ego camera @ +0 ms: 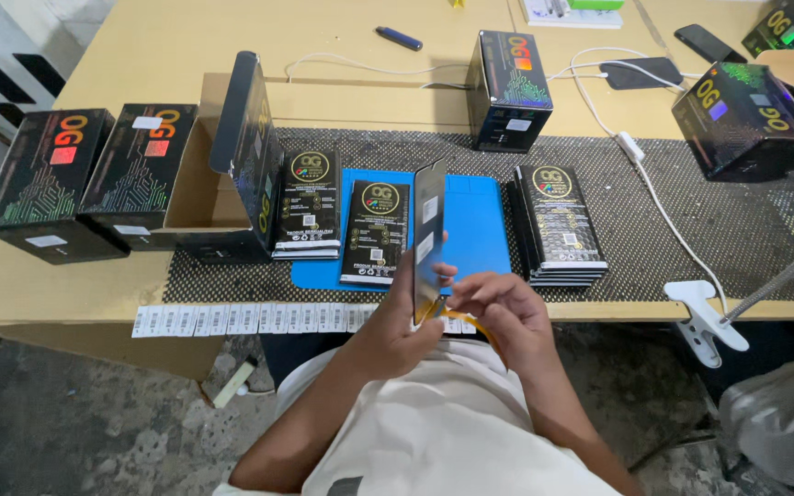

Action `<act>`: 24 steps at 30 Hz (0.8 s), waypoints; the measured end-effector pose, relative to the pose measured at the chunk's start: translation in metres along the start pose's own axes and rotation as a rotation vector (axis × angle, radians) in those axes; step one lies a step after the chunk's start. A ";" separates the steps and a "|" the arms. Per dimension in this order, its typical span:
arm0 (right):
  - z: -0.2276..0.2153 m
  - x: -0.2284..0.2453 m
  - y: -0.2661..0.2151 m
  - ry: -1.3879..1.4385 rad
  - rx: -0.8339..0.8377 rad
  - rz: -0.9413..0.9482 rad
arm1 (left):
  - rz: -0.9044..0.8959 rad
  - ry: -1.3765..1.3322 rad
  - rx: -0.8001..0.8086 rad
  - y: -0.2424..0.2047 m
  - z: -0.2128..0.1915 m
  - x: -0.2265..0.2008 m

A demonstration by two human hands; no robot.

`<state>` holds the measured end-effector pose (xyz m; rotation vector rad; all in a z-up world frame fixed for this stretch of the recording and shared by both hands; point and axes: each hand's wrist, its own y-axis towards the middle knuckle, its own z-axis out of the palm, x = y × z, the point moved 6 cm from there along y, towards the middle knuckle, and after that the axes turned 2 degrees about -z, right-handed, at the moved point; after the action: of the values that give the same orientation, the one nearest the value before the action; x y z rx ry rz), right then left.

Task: The person repeatedly picks up a smartphone screen assembly, turns it over to view both sides, and places it back on a stack. The person handles the screen by hand, peeling a protective film and inspecting the ribbon cable and back surface.

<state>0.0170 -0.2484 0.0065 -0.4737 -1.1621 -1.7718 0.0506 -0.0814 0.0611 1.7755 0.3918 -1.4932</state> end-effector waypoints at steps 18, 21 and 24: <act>-0.064 -0.033 -0.012 0.086 -0.272 0.218 | 0.261 0.915 -0.213 0.026 0.031 -0.012; -0.019 0.002 0.012 -0.201 -0.326 0.268 | 0.011 0.902 -0.073 0.033 0.035 -0.012; -0.023 0.010 0.019 -0.402 -0.383 0.356 | -0.158 0.796 0.031 0.040 0.019 -0.025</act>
<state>0.0325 -0.2749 0.0122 -1.2321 -0.9215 -1.6220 0.0574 -0.1152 0.0984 2.3582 0.9166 -0.8233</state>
